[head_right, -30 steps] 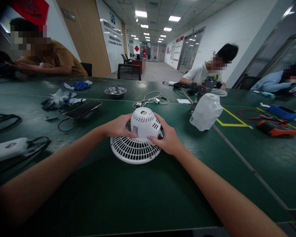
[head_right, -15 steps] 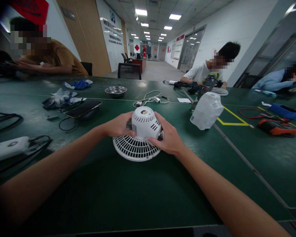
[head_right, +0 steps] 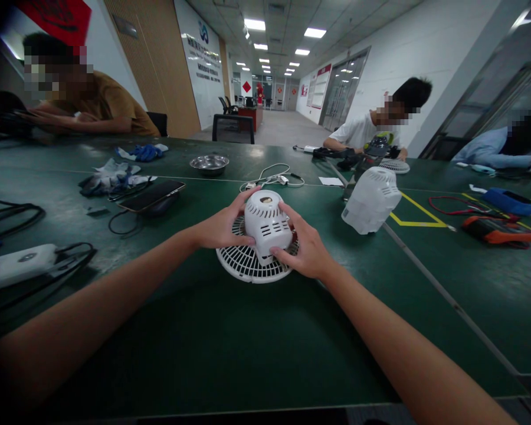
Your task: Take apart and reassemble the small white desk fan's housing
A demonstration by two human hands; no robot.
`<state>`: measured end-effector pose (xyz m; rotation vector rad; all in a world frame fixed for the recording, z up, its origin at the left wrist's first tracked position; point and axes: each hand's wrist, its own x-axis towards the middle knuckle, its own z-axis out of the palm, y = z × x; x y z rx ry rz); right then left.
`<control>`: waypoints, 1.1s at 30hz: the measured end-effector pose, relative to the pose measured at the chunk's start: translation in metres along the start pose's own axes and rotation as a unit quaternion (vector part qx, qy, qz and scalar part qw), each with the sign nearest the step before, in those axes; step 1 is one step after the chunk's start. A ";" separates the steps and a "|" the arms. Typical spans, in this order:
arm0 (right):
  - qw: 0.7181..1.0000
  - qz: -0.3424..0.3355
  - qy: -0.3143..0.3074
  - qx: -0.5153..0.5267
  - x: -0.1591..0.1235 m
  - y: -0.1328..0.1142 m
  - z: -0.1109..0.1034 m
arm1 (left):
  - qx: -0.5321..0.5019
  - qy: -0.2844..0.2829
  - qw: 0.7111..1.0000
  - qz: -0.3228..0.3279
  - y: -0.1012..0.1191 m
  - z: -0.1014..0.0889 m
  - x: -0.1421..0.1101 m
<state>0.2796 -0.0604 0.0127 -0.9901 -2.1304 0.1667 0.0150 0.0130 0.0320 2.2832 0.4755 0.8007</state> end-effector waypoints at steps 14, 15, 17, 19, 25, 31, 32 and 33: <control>1.000 0.024 0.014 0.004 -0.001 0.004 -0.002 | 0.212 0.123 0.963 -0.114 0.009 0.025 0.004; 0.999 0.035 0.016 0.002 -0.001 0.004 -0.001 | 0.208 0.113 0.965 -0.114 0.009 0.025 0.004; 0.998 0.058 0.026 -0.006 0.000 0.004 0.000 | 0.192 0.083 0.971 -0.114 0.007 0.023 0.004; 0.996 0.077 0.036 -0.006 0.001 0.003 0.001 | 0.175 0.062 0.976 -0.112 0.006 0.018 0.003; 0.989 0.101 0.048 0.095 -0.001 0.002 0.000 | 0.115 0.028 0.990 -0.081 0.014 0.007 0.003; 0.979 0.117 0.057 0.155 -0.003 0.000 0.003 | 0.093 0.020 0.994 -0.057 0.006 0.009 0.002; 0.980 0.119 0.056 0.150 -0.003 0.000 0.003 | 0.102 0.019 0.993 -0.060 0.004 0.009 0.001; 0.981 0.118 0.058 0.145 -0.003 0.001 0.003 | 0.113 0.017 0.992 -0.062 0.002 0.009 0.001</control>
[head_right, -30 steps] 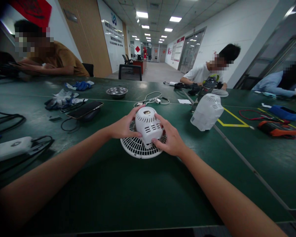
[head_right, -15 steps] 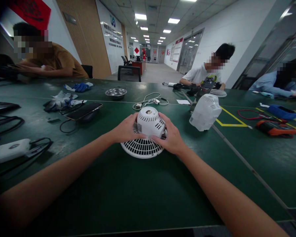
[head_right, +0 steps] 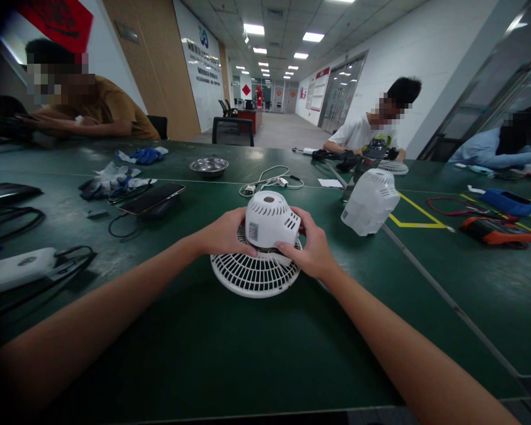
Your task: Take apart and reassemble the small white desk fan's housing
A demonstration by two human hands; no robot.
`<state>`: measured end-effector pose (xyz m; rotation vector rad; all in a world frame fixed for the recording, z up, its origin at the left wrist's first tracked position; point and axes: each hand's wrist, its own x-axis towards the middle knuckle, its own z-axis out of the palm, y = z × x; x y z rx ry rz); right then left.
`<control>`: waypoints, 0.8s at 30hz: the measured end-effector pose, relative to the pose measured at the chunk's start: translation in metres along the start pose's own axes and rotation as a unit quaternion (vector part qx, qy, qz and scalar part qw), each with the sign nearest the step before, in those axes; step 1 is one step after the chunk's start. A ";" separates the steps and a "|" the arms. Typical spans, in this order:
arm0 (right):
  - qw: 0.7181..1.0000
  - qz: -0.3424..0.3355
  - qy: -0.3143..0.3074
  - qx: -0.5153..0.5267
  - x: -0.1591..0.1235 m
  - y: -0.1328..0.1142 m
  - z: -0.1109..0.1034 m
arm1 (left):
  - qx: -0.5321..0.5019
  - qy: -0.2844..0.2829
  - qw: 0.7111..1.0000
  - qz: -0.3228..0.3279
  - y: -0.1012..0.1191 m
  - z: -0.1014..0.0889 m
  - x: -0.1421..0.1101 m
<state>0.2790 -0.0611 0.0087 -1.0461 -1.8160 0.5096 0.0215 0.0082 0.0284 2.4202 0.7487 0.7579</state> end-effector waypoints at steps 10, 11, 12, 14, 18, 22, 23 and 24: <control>0.994 -0.051 -0.033 -0.095 0.001 -0.003 -0.006 | 0.031 -0.017 0.999 0.011 -0.006 -0.001 0.000; 0.992 -0.060 -0.040 -0.104 0.001 -0.003 -0.006 | 0.026 -0.015 0.999 0.011 -0.006 0.000 0.000; 0.990 -0.067 -0.048 -0.111 0.002 -0.003 -0.007 | 0.019 -0.012 1.000 0.011 -0.005 0.000 0.000; 0.988 -0.076 -0.060 -0.117 0.003 -0.002 -0.008 | -0.001 -0.005 1.000 0.013 -0.003 0.000 0.000; 0.989 -0.070 -0.061 -0.118 0.002 -0.002 -0.010 | -0.032 -0.003 0.999 0.011 0.001 -0.001 0.000; 0.987 -0.068 -0.055 -0.138 0.003 -0.004 -0.012 | -0.026 -0.001 1.000 0.002 0.001 -0.001 0.000; 0.986 -0.068 -0.055 -0.145 0.003 -0.004 -0.012 | -0.021 -0.002 1.000 -0.001 0.000 -0.001 0.000; 0.985 -0.067 -0.055 -0.151 0.003 -0.004 -0.013 | -0.016 -0.005 1.000 -0.004 0.000 -0.001 0.000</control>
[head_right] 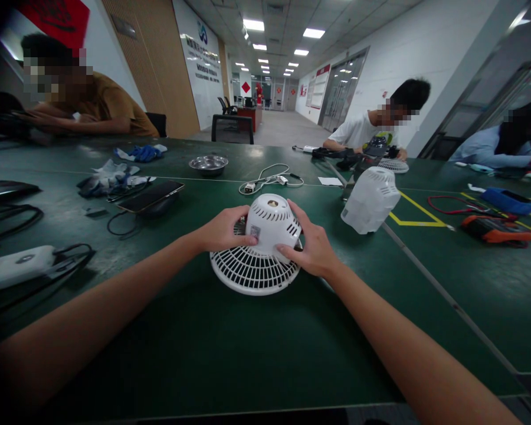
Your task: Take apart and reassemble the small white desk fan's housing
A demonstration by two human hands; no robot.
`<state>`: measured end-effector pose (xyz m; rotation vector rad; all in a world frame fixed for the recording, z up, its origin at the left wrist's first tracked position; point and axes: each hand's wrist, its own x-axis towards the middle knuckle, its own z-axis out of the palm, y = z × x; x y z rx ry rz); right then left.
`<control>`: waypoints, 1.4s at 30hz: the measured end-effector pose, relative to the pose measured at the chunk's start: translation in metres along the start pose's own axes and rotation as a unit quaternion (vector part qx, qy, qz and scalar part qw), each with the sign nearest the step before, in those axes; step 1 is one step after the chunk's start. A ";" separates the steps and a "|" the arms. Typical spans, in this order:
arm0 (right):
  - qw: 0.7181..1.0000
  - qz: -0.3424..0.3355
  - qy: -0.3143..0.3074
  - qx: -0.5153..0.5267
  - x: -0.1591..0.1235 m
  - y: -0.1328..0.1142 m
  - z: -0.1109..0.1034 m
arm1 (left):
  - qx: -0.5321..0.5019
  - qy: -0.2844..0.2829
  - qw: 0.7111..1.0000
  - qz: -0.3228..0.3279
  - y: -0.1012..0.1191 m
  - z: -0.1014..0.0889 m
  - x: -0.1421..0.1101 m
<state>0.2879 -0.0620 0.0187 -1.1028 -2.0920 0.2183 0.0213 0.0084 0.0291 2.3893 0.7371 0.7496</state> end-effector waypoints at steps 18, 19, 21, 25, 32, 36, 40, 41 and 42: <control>0.998 0.045 -0.027 0.034 0.002 0.000 0.001 | 0.040 -0.023 0.999 -0.012 -0.004 0.000 0.001; 0.998 0.048 -0.024 0.035 0.002 -0.001 0.002 | 0.036 -0.023 0.999 -0.011 -0.004 0.000 0.001; 0.998 0.049 -0.020 0.041 0.002 -0.001 0.002 | 0.028 -0.019 0.999 -0.007 -0.003 0.001 0.001; 0.997 0.048 -0.019 0.054 0.002 -0.002 0.003 | 0.031 -0.011 0.999 -0.002 -0.003 0.001 0.001; 0.998 0.030 -0.020 0.042 0.003 -0.003 0.003 | 0.035 -0.027 0.999 0.012 -0.006 -0.001 0.000; 0.999 0.021 -0.015 0.022 0.003 -0.005 0.005 | 0.065 -0.031 0.997 0.020 -0.008 0.000 0.000; 1.000 -0.001 -0.023 -0.020 0.001 -0.004 0.002 | 0.070 -0.019 0.997 0.027 -0.010 0.000 0.000; 0.999 -0.009 -0.033 -0.018 0.000 -0.003 0.001 | 0.059 -0.013 0.998 0.032 -0.011 -0.001 0.000; 0.999 -0.015 -0.043 -0.007 -0.001 -0.003 0.000 | 0.044 -0.005 0.998 0.038 -0.012 -0.002 -0.001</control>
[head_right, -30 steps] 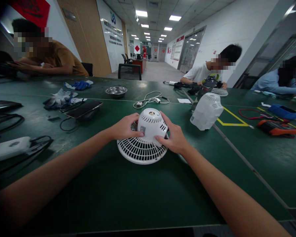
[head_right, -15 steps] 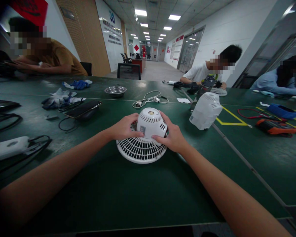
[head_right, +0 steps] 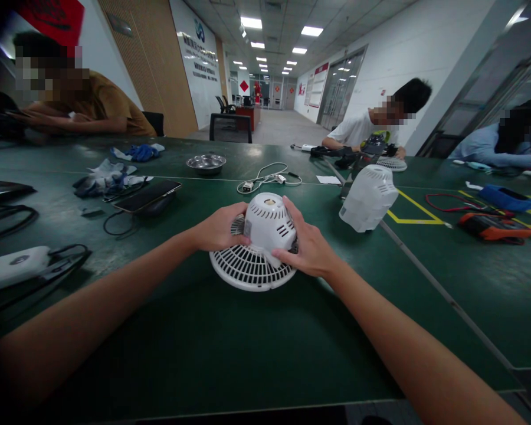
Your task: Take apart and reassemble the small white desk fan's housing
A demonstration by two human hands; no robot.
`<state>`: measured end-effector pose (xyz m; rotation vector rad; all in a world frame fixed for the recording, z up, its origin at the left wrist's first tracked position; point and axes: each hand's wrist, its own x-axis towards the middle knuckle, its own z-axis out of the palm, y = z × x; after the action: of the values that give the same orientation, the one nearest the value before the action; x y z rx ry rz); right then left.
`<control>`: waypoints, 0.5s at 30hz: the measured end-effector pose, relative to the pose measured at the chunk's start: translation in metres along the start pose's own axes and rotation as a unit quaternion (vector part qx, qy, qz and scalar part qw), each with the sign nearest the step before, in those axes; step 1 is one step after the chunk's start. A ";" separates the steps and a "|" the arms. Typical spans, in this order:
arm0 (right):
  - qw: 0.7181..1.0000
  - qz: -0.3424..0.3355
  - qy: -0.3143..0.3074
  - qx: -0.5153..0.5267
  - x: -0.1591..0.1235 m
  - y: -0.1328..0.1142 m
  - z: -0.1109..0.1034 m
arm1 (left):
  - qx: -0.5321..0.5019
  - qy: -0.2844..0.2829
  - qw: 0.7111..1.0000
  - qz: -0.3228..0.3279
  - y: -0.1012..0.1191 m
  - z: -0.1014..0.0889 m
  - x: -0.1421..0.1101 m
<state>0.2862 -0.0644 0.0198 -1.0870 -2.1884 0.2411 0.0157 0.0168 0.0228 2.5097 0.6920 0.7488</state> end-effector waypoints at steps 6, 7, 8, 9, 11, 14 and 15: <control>0.997 -0.007 -0.027 0.079 -0.004 -0.002 0.000 | -0.095 -0.024 0.994 0.041 0.005 -0.002 -0.002; 0.996 -0.011 -0.029 0.079 -0.005 -0.002 0.001 | -0.097 -0.026 0.994 0.049 0.007 0.000 -0.002; 0.996 -0.016 -0.031 0.081 -0.005 -0.002 0.001 | -0.094 -0.020 0.994 0.054 0.010 0.003 -0.002; 0.996 -0.021 -0.032 0.082 -0.005 -0.002 0.001 | -0.086 -0.011 0.995 0.059 0.012 0.006 -0.001; 0.996 -0.029 -0.030 0.081 -0.004 -0.001 0.001 | -0.068 0.011 0.995 0.067 0.016 0.013 -0.001; 0.996 -0.039 -0.026 0.076 -0.003 -0.002 0.000 | -0.051 0.033 0.995 0.082 0.021 0.019 -0.001; 0.996 -0.041 -0.025 0.074 -0.003 -0.002 -0.001 | -0.047 0.041 0.994 0.084 0.023 0.020 -0.001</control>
<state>0.2866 -0.0677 0.0197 -0.9170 -2.2160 0.3916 0.0344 -0.0067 0.0190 2.4840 0.4634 0.9270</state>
